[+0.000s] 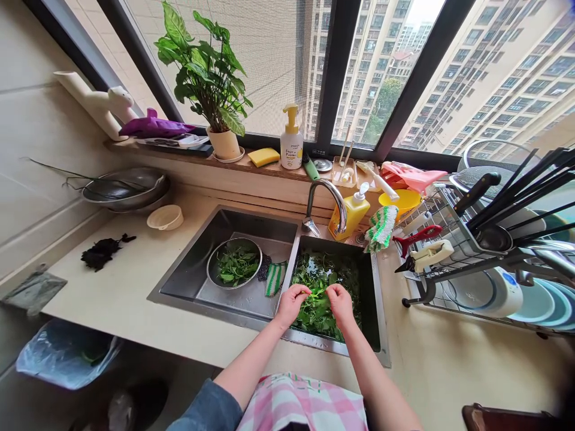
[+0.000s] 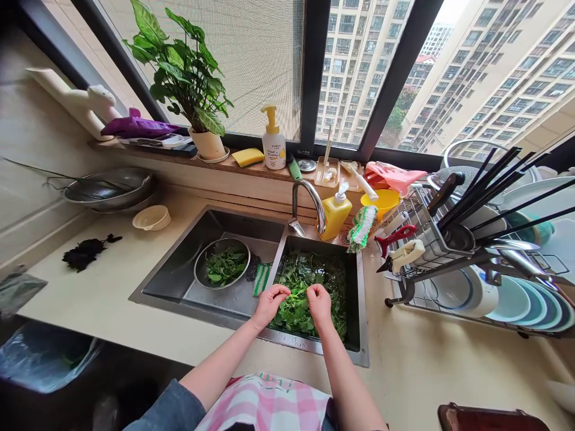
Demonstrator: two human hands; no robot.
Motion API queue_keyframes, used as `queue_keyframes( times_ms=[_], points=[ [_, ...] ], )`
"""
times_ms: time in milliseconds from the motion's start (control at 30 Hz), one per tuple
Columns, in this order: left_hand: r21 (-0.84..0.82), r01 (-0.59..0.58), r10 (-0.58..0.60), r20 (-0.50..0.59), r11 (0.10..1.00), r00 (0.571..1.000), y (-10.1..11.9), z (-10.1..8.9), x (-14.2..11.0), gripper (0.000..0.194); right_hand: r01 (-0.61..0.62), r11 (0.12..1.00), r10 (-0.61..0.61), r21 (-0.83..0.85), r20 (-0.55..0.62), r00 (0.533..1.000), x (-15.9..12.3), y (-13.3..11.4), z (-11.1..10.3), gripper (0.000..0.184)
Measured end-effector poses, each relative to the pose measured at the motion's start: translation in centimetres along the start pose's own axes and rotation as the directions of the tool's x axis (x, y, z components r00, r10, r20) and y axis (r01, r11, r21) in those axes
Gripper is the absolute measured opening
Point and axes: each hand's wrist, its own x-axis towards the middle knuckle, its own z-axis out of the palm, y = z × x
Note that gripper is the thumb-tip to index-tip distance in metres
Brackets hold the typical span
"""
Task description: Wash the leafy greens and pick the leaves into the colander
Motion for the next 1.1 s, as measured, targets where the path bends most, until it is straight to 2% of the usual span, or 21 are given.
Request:
queue_keyframes(
  times_ms=[67, 133, 233, 300, 367, 500, 600, 700, 767, 800, 967, 1100],
  points=[
    [-0.006, -0.015, 0.015, 0.001, 1.000, 1.000, 0.3, -0.3, 0.2, 0.011, -0.015, 0.996, 0.016, 0.090, -0.003, 1.000, 0.1, -0.5, -0.6, 0.026],
    [-0.048, 0.013, -0.013, 0.004, 0.999, 1.000, 0.5, -0.3, 0.3, 0.010, 0.068, 0.994, -0.077, 0.089, 0.102, 0.992, 0.0, -1.3, -1.2, 0.028],
    [-0.206, 0.167, -0.171, 0.001, 0.964, 0.985, 0.6, 0.0, 0.3, 0.011, 0.249, 0.968, -0.236, 0.001, 0.323, 0.916, -0.1, -2.2, -2.0, 0.024],
    [-0.336, 0.284, -0.295, 0.020, 0.898, 0.955, 0.7, 0.4, 0.2, 0.016, 0.323, 0.945, -0.275, -0.052, 0.406, 0.871, -0.1, -2.5, -2.2, 0.022],
    [-0.439, 0.350, -0.369, 0.046, 0.827, 0.928, 0.8, 0.6, 0.0, 0.023, 0.336, 0.939, -0.270, -0.080, 0.438, 0.858, 0.0, -2.4, -2.2, 0.022],
    [-0.541, 0.398, -0.421, 0.088, 0.741, 0.903, 1.0, 0.8, -0.2, 0.031, 0.282, 0.956, -0.208, -0.077, 0.496, 0.843, 0.1, -1.9, -1.8, 0.020],
    [-0.496, 0.419, -0.432, 0.096, 0.760, 0.897, 0.9, 1.1, -0.4, 0.030, 0.258, 0.962, -0.194, -0.089, 0.446, 0.874, 0.5, -1.1, -1.4, 0.018],
    [-0.422, 0.390, -0.412, 0.041, 0.818, 0.910, 0.7, 1.5, -0.4, 0.024, 0.107, 0.988, -0.081, -0.111, 0.220, 0.972, 1.1, 0.0, -1.1, 0.017],
    [-0.390, 0.358, -0.396, -0.018, 0.848, 0.918, 0.4, 1.7, -0.3, 0.022, -0.017, 0.998, 0.020, -0.055, 0.063, 0.998, 1.3, 0.4, -1.0, 0.019],
    [-0.374, 0.343, -0.387, -0.048, 0.862, 0.921, 0.3, 1.8, -0.3, 0.021, -0.043, 0.999, 0.044, -0.012, 0.034, 0.998, 1.3, 0.5, -0.9, 0.020],
    [-0.319, 0.263, -0.319, -0.137, 0.911, 0.938, -0.4, 2.2, -0.2, 0.018, -0.023, 0.995, 0.002, 0.100, 0.208, 0.978, -0.4, 0.1, 0.1, 0.027],
    [-0.326, 0.252, -0.299, -0.103, 0.911, 0.949, -0.5, 2.8, -0.7, 0.017, -0.005, 0.999, -0.005, 0.050, 0.187, 0.982, -1.1, 0.1, 1.2, 0.023]
  ],
)
